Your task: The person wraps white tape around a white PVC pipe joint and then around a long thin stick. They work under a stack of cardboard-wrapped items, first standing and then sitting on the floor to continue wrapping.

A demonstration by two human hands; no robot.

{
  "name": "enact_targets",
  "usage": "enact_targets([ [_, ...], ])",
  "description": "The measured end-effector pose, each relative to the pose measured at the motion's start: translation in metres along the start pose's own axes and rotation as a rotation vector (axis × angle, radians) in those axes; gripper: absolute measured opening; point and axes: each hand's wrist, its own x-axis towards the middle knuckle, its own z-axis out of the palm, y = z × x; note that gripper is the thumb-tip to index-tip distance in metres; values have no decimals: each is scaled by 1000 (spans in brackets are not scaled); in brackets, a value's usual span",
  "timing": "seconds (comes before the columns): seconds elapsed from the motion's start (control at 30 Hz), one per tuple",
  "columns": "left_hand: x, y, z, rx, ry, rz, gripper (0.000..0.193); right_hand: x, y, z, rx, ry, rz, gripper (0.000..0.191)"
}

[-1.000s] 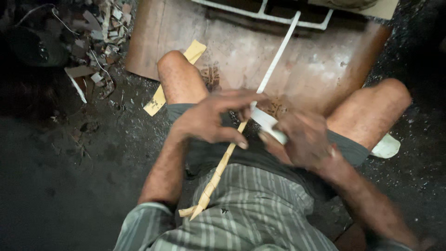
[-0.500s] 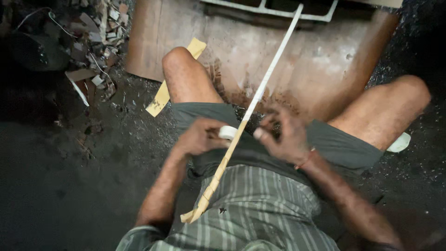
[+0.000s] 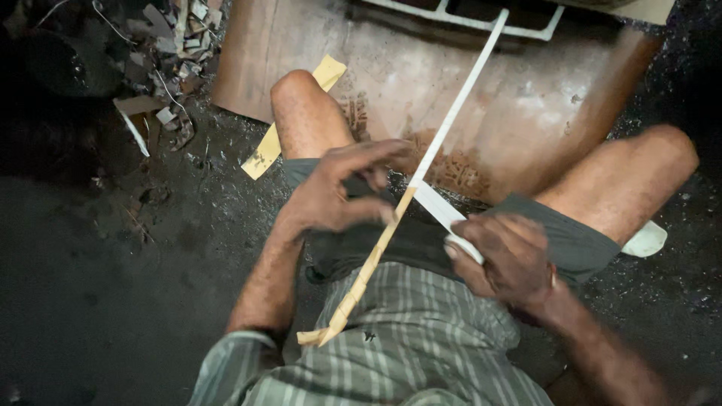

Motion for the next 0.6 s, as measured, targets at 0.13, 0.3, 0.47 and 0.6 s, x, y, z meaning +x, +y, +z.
enact_targets([
  [0.13, 23, 32, 4, 214, -135, 323, 68, 64, -2, 11, -51, 0, -188, 38],
  [0.3, 2, 12, -23, 231, 63, 141, 48, 69, 7, 26, 122, 112, 32, 54],
  [0.47, -41, -43, -37, 3, 98, -401, 45, 19, 35, 40, 236, 125, 372, 47],
  [0.6, -62, -81, 25, -317, -80, -576, 47, -5, 22, 70, 211, -16, 338, 74],
])
